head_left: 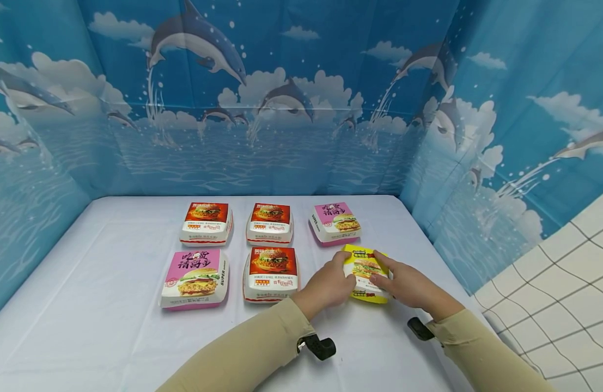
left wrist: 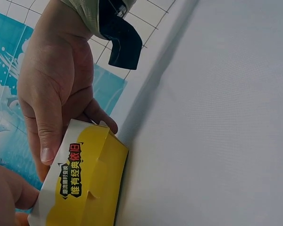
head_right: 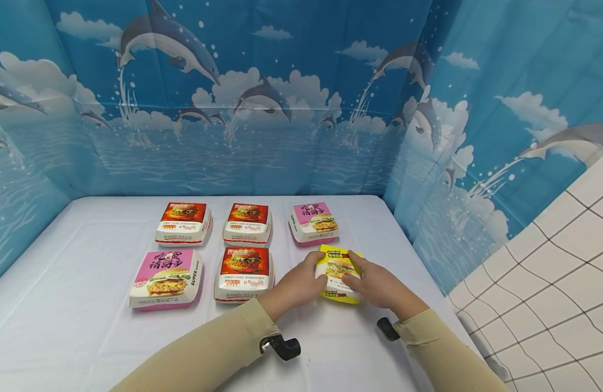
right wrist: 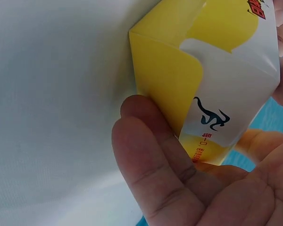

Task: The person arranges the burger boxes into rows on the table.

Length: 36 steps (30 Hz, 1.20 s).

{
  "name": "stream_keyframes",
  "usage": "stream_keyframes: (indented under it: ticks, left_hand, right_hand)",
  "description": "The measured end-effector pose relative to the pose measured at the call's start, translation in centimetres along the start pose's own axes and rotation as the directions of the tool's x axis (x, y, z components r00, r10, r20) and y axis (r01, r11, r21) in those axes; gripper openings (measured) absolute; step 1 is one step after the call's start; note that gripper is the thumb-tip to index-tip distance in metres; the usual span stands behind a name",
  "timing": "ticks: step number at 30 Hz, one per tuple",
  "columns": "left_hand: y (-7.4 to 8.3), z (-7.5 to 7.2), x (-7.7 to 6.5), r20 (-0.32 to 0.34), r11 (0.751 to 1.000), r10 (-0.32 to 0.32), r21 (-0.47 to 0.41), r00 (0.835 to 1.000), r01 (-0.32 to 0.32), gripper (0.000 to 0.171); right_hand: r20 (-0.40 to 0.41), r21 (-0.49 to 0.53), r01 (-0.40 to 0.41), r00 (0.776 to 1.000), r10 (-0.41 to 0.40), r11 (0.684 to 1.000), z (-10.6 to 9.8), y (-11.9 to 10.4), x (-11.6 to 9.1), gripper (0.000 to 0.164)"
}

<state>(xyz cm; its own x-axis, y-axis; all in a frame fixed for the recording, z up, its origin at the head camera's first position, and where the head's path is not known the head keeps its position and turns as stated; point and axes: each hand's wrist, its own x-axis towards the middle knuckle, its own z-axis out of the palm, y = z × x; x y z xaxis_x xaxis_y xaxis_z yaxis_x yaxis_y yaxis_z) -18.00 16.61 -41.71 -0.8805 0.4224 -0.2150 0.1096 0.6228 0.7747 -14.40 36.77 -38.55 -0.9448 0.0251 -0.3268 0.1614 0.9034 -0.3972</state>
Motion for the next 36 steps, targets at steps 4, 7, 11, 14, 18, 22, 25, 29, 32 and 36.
stream_keyframes:
  ticks: [4,7,11,14,18,22,25,29,32,36]
  left_hand:
    - [-0.08,-0.01,-0.02,-0.004,1.000,0.001,-0.002,1.000,-0.001,0.061]
    - [-0.17,0.06,0.01,-0.009,1.000,0.000,-0.004,1.000,0.000,0.061]
    - [-0.23,0.11,0.06,-0.016,1.000,-0.003,-0.003,1.000,0.003,0.060]
    - [-0.26,0.09,0.01,-0.020,1.000,-0.008,-0.002,1.000,0.008,0.060]
    - [-0.28,0.05,-0.10,-0.023,1.000,-0.011,-0.009,1.000,0.011,0.060]
    - [-0.26,-0.03,-0.14,-0.026,1.000,-0.008,-0.013,1.000,0.008,0.060]
    - [-0.30,-0.05,-0.16,-0.025,1.000,-0.008,-0.015,1.000,0.008,0.060]
    - [-0.35,0.00,-0.18,-0.024,1.000,-0.009,-0.023,1.000,0.008,0.060]
    - [-0.30,-0.02,-0.19,-0.026,1.000,-0.007,-0.025,1.000,0.007,0.060]
    - [-0.21,-0.10,-0.27,-0.021,1.000,-0.014,-0.022,1.000,0.013,0.060]
  right_hand:
    - [0.005,0.005,-0.010,1.000,0.010,1.000,-0.07,-0.05,0.06,0.090]
    - [0.013,0.012,-0.013,1.000,0.013,1.000,-0.09,-0.09,0.08,0.090]
    - [0.020,0.018,-0.012,1.000,0.012,1.000,-0.20,-0.18,0.10,0.090]
    - [0.022,0.024,-0.008,1.000,0.007,1.000,-0.29,-0.22,0.15,0.088]
    - [0.027,0.027,-0.008,1.000,0.008,1.000,-0.33,-0.25,0.28,0.088]
    - [0.033,0.031,-0.012,0.999,0.011,0.999,-0.36,-0.21,0.50,0.088]
    - [0.029,0.037,-0.017,0.999,0.016,0.999,-0.39,-0.25,0.66,0.088]
    - [0.003,0.034,-0.027,1.000,0.027,0.999,-0.41,-0.41,0.80,0.088]
    - [-0.017,0.030,-0.030,0.999,0.031,0.999,-0.45,-0.49,0.87,0.088]
    - [-0.026,0.040,-0.032,0.999,0.033,0.999,-0.52,-0.48,0.94,0.088]
